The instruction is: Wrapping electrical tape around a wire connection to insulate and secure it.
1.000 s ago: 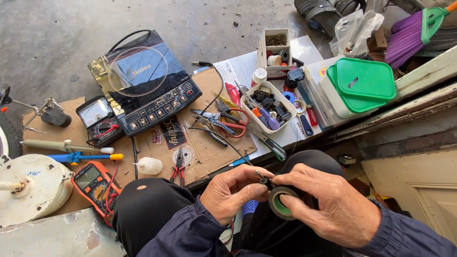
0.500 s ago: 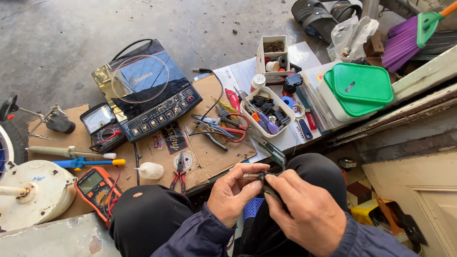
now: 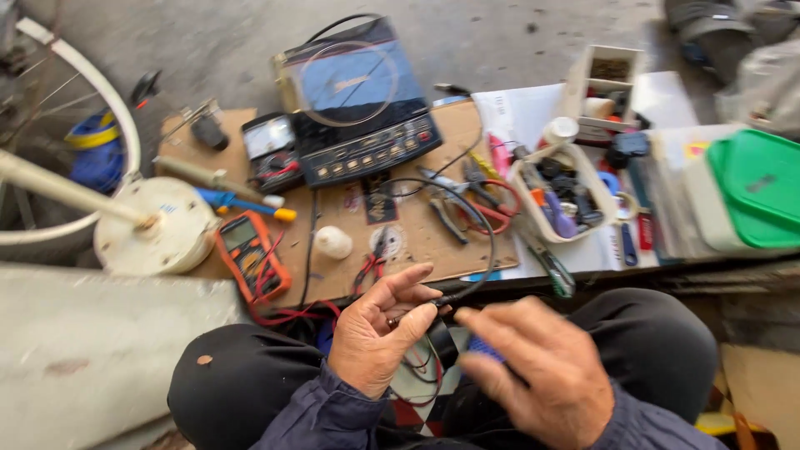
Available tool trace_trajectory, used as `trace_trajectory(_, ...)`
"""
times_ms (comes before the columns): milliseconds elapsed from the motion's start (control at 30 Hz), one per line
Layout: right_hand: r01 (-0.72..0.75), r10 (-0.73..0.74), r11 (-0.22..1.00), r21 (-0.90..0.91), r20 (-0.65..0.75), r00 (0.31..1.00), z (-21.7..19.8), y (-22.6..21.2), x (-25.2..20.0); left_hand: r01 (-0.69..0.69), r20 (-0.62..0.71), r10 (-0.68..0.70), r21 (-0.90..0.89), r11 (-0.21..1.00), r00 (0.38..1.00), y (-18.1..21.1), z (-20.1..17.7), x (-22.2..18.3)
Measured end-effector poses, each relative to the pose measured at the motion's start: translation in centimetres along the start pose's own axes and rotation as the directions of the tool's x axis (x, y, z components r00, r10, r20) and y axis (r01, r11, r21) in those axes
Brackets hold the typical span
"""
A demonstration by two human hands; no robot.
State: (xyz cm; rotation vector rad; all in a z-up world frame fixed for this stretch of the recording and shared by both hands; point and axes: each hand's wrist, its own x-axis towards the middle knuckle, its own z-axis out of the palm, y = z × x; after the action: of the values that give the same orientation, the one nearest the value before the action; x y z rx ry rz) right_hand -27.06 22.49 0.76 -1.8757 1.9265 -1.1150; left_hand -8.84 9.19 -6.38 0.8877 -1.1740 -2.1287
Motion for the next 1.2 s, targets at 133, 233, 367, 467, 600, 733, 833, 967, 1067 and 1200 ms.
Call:
trace_trajectory(133, 0.216, -0.208, 0.962, -0.170, 0.062, 0.976, 2.7, -0.1, 4.2, -0.009, -0.056, 0.022, 0.220, 0.975, 0.998, 3.2, -1.1, -3.4)
trace_trajectory(233, 0.307, -0.307, 0.951, 0.036, 0.222, 0.926, 4.8, 0.0, 5.3, -0.067, -0.109, 0.121, 0.400, 0.914, 0.987, 4.3, -1.7, -5.6)
trace_trajectory(367, 0.232, -0.260, 0.963, 0.135, 0.246, 0.934, 7.5, -0.4, 5.0, -0.095, -0.167, 0.143, 0.266, 0.959, 0.975, 4.2, -3.5, -7.5)
trace_trajectory(467, 0.185, -0.224, 0.965, 0.187, 0.212, 0.951, 9.1, -1.2, 4.8, -0.117, -0.174, 0.155, 0.208, 0.971, 0.973, 4.9, -4.6, -8.4)
trace_trajectory(600, 0.027, -0.080, 0.966, 0.256, 0.201, 0.976, 10.0, -1.8, 4.1, -0.041, -0.218, 0.058, 0.085, 0.996, 0.974, 4.7, -5.9, -8.9)
trace_trajectory(733, -0.023, -0.053, 0.949, 0.314, 0.230, 0.972, 9.7, -2.0, 4.2, -0.065, -0.180, 0.076, 0.067, 0.996, 0.981, 4.0, -7.2, -8.6)
trace_trajectory(833, -0.103, -0.018, 0.935, 0.340, 0.336, 0.942, 9.7, -1.3, 4.7, -0.018, -0.164, 0.023, 0.035, 0.999, 0.986, 3.9, -7.9, -8.6)
trace_trajectory(967, -0.281, 0.046, 0.858, 0.431, 0.480, 0.876, 9.4, -0.3, 5.3, -0.035, -0.148, 0.055, 0.138, 0.990, 0.987, 3.6, -8.0, -8.5)
trace_trajectory(1067, -0.494, 0.173, 0.745, 0.448, 0.586, 0.792, 9.9, 1.2, 5.1, -0.152, -0.114, 0.219, 0.421, 0.894, 0.969, 4.8, -7.3, -8.3)
trace_trajectory(1200, -0.726, 0.255, 0.435, 0.533, 0.700, 0.667, 11.2, 3.2, 5.2, -0.380, 0.075, 0.559, 0.806, 0.454, 0.826, 5.3, -6.3, -7.2)
